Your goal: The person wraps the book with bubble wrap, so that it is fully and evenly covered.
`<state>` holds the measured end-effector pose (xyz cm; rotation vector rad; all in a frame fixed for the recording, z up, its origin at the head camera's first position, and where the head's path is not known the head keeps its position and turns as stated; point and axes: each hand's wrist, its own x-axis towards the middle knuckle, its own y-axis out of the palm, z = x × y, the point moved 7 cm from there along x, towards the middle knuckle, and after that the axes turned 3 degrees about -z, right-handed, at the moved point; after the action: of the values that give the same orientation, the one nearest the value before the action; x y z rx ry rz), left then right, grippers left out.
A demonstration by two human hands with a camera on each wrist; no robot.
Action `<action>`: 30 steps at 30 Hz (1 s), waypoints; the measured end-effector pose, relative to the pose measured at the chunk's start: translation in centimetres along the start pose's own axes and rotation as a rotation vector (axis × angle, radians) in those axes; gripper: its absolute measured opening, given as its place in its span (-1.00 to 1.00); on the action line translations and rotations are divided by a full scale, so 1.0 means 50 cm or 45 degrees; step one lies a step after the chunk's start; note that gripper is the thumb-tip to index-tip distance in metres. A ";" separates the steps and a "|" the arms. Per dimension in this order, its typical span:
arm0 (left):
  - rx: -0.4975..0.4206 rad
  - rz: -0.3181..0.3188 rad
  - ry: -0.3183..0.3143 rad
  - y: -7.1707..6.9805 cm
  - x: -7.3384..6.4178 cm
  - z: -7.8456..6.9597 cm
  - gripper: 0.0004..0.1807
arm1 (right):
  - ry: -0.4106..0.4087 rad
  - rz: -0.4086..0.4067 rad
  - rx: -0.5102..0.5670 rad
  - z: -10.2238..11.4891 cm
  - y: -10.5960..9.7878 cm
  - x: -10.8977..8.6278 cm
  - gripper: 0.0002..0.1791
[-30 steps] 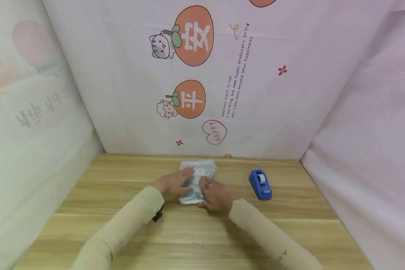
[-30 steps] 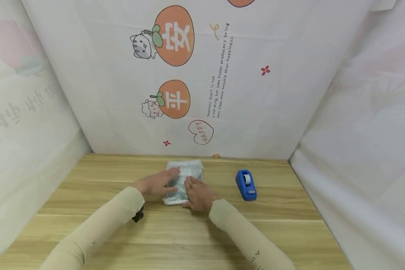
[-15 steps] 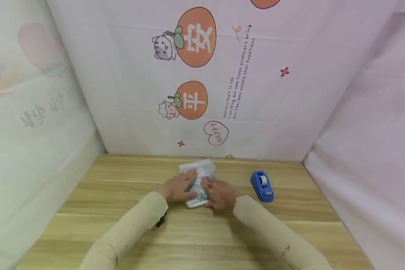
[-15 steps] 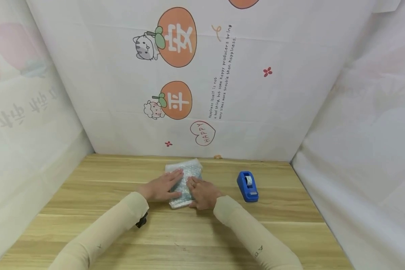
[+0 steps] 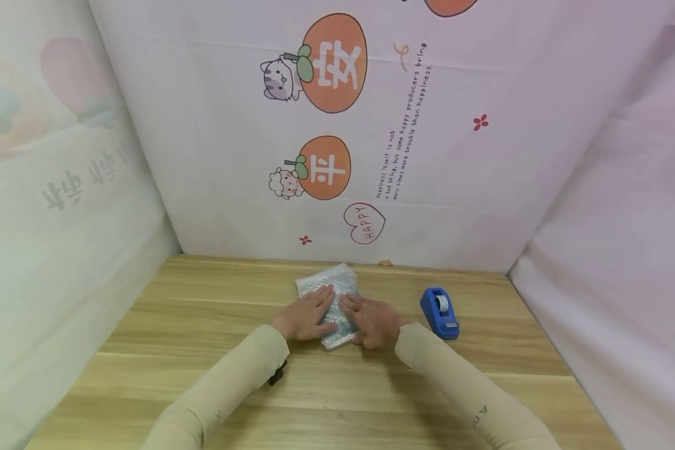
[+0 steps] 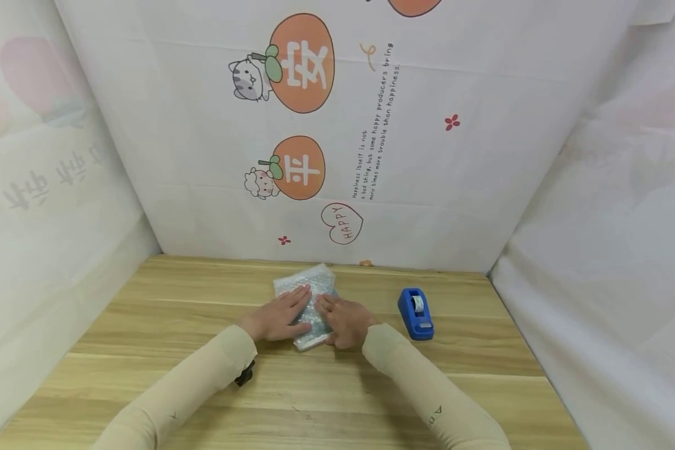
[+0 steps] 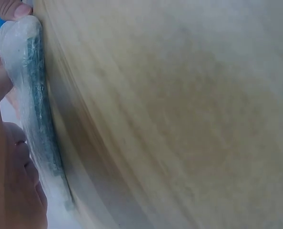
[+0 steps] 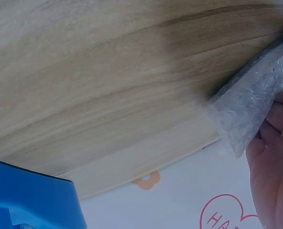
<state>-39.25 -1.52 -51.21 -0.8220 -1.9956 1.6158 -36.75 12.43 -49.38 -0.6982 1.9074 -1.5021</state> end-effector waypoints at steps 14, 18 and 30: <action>0.102 -0.003 -0.021 0.004 0.003 -0.009 -0.11 | 0.021 -0.002 -0.042 -0.003 -0.002 0.001 -0.06; 0.108 0.009 -0.023 0.000 0.004 -0.010 -0.12 | 0.028 -0.016 0.027 -0.005 -0.011 0.002 -0.04; 0.116 0.033 -0.039 0.012 0.011 -0.001 -0.11 | 0.099 -0.018 0.194 -0.036 -0.038 -0.013 -0.07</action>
<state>-39.52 -1.01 -51.82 -0.7966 -1.9239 1.7293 -37.56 13.64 -47.15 -0.5937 1.8237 -1.6856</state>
